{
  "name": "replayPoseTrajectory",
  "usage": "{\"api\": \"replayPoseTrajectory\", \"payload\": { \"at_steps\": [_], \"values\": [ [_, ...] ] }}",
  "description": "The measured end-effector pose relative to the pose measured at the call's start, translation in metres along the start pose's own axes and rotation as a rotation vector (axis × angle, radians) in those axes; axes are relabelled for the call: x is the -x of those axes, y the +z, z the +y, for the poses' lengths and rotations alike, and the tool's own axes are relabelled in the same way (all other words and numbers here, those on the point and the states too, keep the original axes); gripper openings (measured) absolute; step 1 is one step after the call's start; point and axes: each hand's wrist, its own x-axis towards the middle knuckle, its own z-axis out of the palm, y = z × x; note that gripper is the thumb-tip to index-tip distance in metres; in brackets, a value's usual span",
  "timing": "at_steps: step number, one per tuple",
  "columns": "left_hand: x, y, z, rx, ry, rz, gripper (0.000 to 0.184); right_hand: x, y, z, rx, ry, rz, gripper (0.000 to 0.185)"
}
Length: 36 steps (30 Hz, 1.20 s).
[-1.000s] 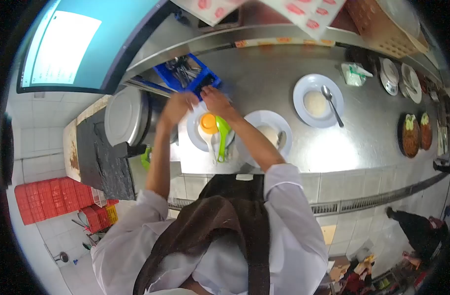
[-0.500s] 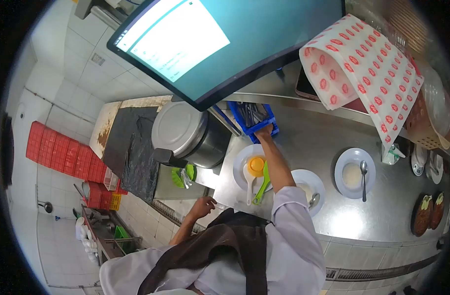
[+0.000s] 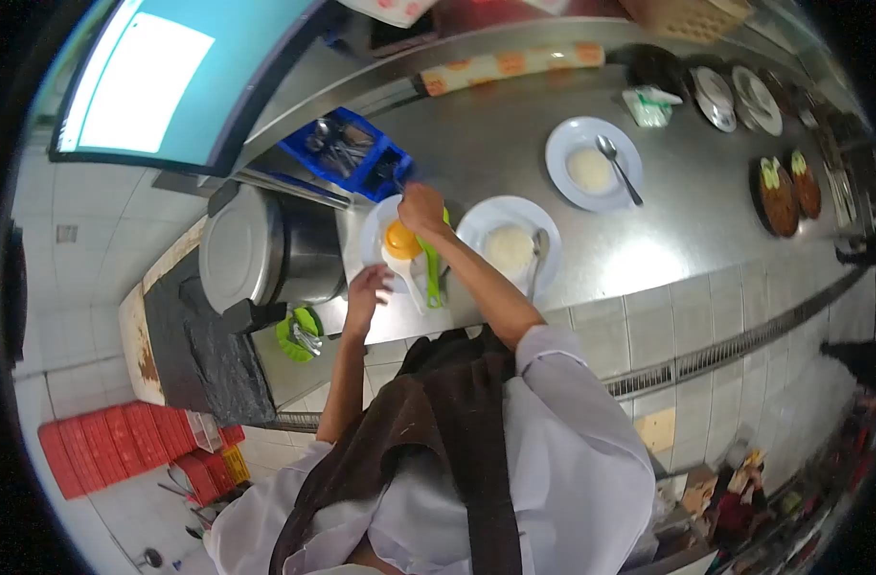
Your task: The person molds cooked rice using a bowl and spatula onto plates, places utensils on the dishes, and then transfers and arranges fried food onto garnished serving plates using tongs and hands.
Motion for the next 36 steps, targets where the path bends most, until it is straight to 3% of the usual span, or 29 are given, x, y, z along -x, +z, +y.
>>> {"api": "replayPoseTrajectory", "payload": {
  "at_steps": [1,3,4,6,9,10,15,17,27,31,34,36],
  "values": [
    [-0.002,0.017,0.015,0.147,-0.085,0.008,0.028,0.021,-0.011,0.006,0.010,0.035,0.002,0.015],
    [-0.004,0.051,0.035,0.211,-0.011,-0.053,0.028,0.071,-0.035,0.019,-0.333,0.103,0.114,0.011],
    [-0.007,0.071,0.033,0.218,-0.034,-0.078,0.028,0.097,-0.049,0.023,-0.314,0.132,0.113,0.011],
    [-0.008,0.105,0.028,0.165,0.112,-0.217,0.021,0.143,-0.076,0.031,-0.470,0.152,0.061,0.009],
    [0.006,0.147,0.016,0.025,0.113,-0.356,0.014,0.188,-0.091,0.062,-0.566,0.262,0.076,0.008],
    [0.013,0.159,0.015,0.056,0.094,-0.362,0.015,0.198,-0.102,0.067,-0.436,0.288,0.098,0.005],
    [0.014,0.187,-0.006,0.083,-0.005,-0.399,0.016,0.231,-0.122,0.094,-0.451,0.577,0.219,0.015],
    [0.015,0.184,-0.002,0.071,0.018,-0.414,0.016,0.234,-0.118,0.110,0.123,0.491,0.266,0.017],
    [0.017,0.179,-0.010,-0.017,0.024,-0.473,0.018,0.222,-0.106,0.114,0.248,0.485,-0.007,0.031],
    [0.015,0.186,-0.002,0.044,0.051,-0.450,0.019,0.222,-0.119,0.114,0.265,0.467,-0.034,0.026],
    [0.012,0.207,0.018,0.062,0.079,-0.450,0.019,0.217,-0.139,0.110,0.046,0.368,0.145,0.018],
    [0.007,0.227,0.035,0.091,0.142,-0.438,0.022,0.208,-0.147,0.113,-0.727,0.444,0.077,0.013]
  ]
}}
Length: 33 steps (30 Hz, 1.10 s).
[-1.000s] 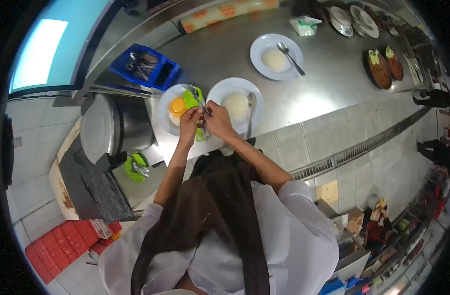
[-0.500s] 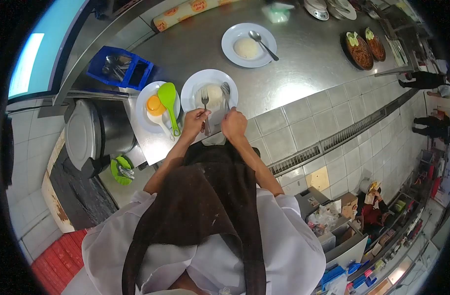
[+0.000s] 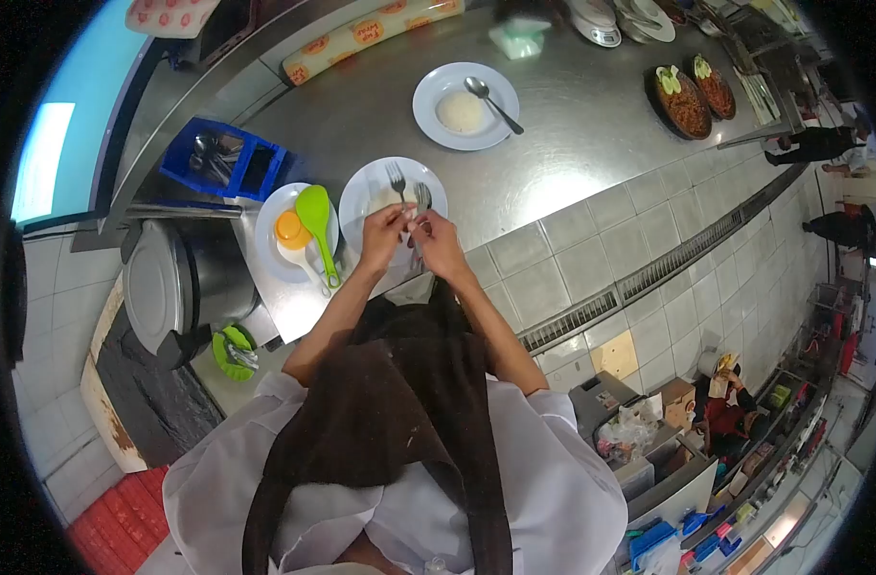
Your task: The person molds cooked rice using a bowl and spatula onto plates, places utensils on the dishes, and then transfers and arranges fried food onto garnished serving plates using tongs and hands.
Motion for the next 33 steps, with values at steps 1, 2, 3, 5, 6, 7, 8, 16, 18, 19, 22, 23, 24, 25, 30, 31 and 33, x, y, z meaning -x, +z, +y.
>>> {"api": "replayPoseTrajectory", "payload": {
  "at_steps": [1,2,3,5,6,7,8,16,18,19,22,23,24,25,30,31,33],
  "values": [
    [-0.010,0.008,0.001,0.002,0.004,-0.003,0.022,-0.007,-0.005,0.001,0.002,-0.003,0.004,0.013],
    [-0.022,0.016,0.002,-0.049,0.080,0.012,0.024,-0.016,-0.013,0.004,-0.036,-0.050,0.058,0.012],
    [-0.033,0.022,0.001,-0.099,0.159,0.029,0.026,-0.028,-0.023,0.009,-0.075,-0.099,0.112,0.011],
    [-0.047,0.028,0.004,-0.142,0.181,0.022,0.029,-0.059,-0.050,0.011,0.016,-0.203,0.237,0.009],
    [-0.046,0.029,0.009,-0.104,0.143,0.006,0.030,-0.071,-0.065,0.002,0.080,-0.252,0.317,0.010],
    [-0.045,0.030,0.011,-0.068,0.104,-0.012,0.031,-0.086,-0.080,-0.009,0.172,-0.289,0.437,0.010],
    [-0.047,0.029,0.004,-0.181,0.166,0.007,0.033,-0.103,-0.098,-0.016,0.381,-0.449,0.572,0.009],
    [-0.117,0.005,-0.030,-0.376,0.213,0.157,0.055,-0.213,-0.172,-0.003,0.930,-0.315,0.506,0.012],
    [-0.150,0.002,-0.029,-0.417,0.250,0.176,0.059,-0.209,-0.171,-0.008,1.002,-0.262,0.451,0.016],
    [-0.170,0.006,-0.025,-0.357,0.241,0.223,0.064,-0.202,-0.169,-0.015,1.017,-0.237,0.473,0.017],
    [-0.212,0.015,-0.006,-0.475,0.124,0.199,0.078,-0.197,-0.172,-0.010,1.007,-0.211,0.535,0.026],
    [-0.240,0.008,-0.034,-0.651,0.235,0.236,0.077,-0.191,-0.173,-0.013,0.992,-0.190,0.527,0.029],
    [-0.241,0.015,-0.023,-0.482,0.163,0.192,0.071,-0.187,-0.173,-0.015,0.999,-0.160,0.517,0.030],
    [-0.250,0.013,-0.026,-0.427,0.118,0.119,0.073,-0.184,-0.174,-0.016,1.003,-0.133,0.509,0.031],
    [-0.270,0.024,-0.043,-0.225,-0.011,0.175,0.063,-0.152,-0.196,-0.024,0.920,-0.187,0.490,0.025],
    [-0.249,0.038,-0.017,-0.208,-0.050,0.212,0.068,-0.139,-0.205,-0.025,0.874,-0.210,0.488,0.020],
    [-0.253,0.025,-0.027,-0.349,0.188,0.086,0.069,-0.117,-0.228,-0.017,0.826,-0.185,0.485,0.019]
  ]
}}
